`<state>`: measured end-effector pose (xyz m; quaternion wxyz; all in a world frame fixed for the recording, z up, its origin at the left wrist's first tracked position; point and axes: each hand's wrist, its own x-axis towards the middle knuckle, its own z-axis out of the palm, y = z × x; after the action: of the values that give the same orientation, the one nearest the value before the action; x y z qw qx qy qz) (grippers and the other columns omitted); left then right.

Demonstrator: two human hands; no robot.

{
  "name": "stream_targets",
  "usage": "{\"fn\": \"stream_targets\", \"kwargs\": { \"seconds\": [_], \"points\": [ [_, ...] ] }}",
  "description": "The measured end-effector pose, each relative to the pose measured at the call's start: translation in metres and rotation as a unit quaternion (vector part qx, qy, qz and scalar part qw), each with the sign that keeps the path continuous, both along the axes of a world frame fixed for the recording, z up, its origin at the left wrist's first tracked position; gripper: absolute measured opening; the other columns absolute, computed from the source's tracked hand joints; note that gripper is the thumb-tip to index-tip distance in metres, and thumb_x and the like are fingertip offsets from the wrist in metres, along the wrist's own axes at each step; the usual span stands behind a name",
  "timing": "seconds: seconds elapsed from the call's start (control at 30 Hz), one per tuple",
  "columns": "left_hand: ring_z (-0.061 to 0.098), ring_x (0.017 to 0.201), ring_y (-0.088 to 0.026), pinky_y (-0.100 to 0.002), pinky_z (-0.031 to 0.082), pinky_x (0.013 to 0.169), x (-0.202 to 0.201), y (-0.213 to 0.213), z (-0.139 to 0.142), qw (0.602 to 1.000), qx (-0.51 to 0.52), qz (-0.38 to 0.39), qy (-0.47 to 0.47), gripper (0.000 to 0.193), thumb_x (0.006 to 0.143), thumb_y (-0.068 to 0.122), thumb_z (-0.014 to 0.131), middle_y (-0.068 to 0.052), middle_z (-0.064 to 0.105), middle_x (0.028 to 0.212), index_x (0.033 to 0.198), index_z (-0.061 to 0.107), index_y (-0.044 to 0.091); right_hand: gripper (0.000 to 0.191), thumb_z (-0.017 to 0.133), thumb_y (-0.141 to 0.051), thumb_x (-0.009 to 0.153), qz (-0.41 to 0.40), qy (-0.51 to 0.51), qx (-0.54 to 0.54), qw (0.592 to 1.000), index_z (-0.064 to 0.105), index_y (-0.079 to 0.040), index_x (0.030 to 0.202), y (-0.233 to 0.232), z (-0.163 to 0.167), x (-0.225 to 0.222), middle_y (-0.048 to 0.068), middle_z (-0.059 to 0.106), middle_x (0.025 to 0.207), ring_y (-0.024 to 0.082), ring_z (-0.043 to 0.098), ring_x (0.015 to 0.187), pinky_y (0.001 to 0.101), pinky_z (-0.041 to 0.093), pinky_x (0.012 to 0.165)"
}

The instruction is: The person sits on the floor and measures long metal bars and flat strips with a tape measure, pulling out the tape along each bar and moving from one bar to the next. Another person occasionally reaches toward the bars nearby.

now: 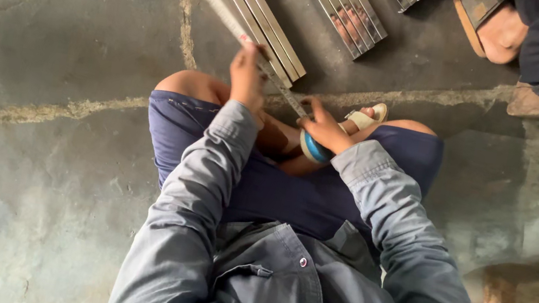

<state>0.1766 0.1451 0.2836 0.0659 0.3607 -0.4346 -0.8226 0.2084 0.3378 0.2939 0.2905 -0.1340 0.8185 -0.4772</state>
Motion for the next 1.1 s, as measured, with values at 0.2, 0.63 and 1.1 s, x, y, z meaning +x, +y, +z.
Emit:
{"fn": "stream_targets", "kwargs": {
  "seconds": [0.2, 0.63, 1.1],
  "points": [
    [0.053, 0.068, -0.009, -0.024, 0.045, 0.061, 0.009, 0.005, 0.001, 0.992, -0.053, -0.075, 0.081, 0.048, 0.111, 0.047, 0.052, 0.001, 0.056, 0.077, 0.089, 0.069, 0.007, 0.045, 0.069, -0.025, 0.093, -0.013, 0.005, 0.019, 1.0, 0.055, -0.004, 0.131, -0.001, 0.004, 0.004, 0.023, 0.07, 0.115, 0.037, 0.068, 0.108, 0.0429, 0.051, 0.091],
    [0.051, 0.071, -0.01, -0.028, 0.044, 0.062, -0.004, -0.005, 0.007, 0.998, -0.025, -0.03, 0.045, 0.04, 0.105, 0.043, 0.055, 0.0, 0.061, 0.084, 0.091, 0.07, 0.009, 0.035, 0.067, -0.028, 0.096, -0.035, 0.01, 0.0, 0.999, 0.059, -0.003, 0.12, -0.006, 0.001, -0.006, 0.022, 0.072, 0.107, 0.035, 0.069, 0.102, 0.0414, 0.051, 0.088],
    [0.063, 0.076, -0.014, -0.033, 0.05, 0.065, -0.018, -0.058, 0.021, 0.982, 0.024, 0.158, 0.097, 0.032, 0.104, 0.045, 0.052, 0.001, 0.063, 0.083, 0.097, 0.06, 0.015, 0.045, 0.065, -0.038, 0.096, 0.129, -0.012, 0.059, 0.99, 0.056, -0.005, 0.125, -0.004, 0.005, -0.004, 0.025, 0.071, 0.103, 0.043, 0.069, 0.098, 0.0481, 0.052, 0.083]
  ]
}}
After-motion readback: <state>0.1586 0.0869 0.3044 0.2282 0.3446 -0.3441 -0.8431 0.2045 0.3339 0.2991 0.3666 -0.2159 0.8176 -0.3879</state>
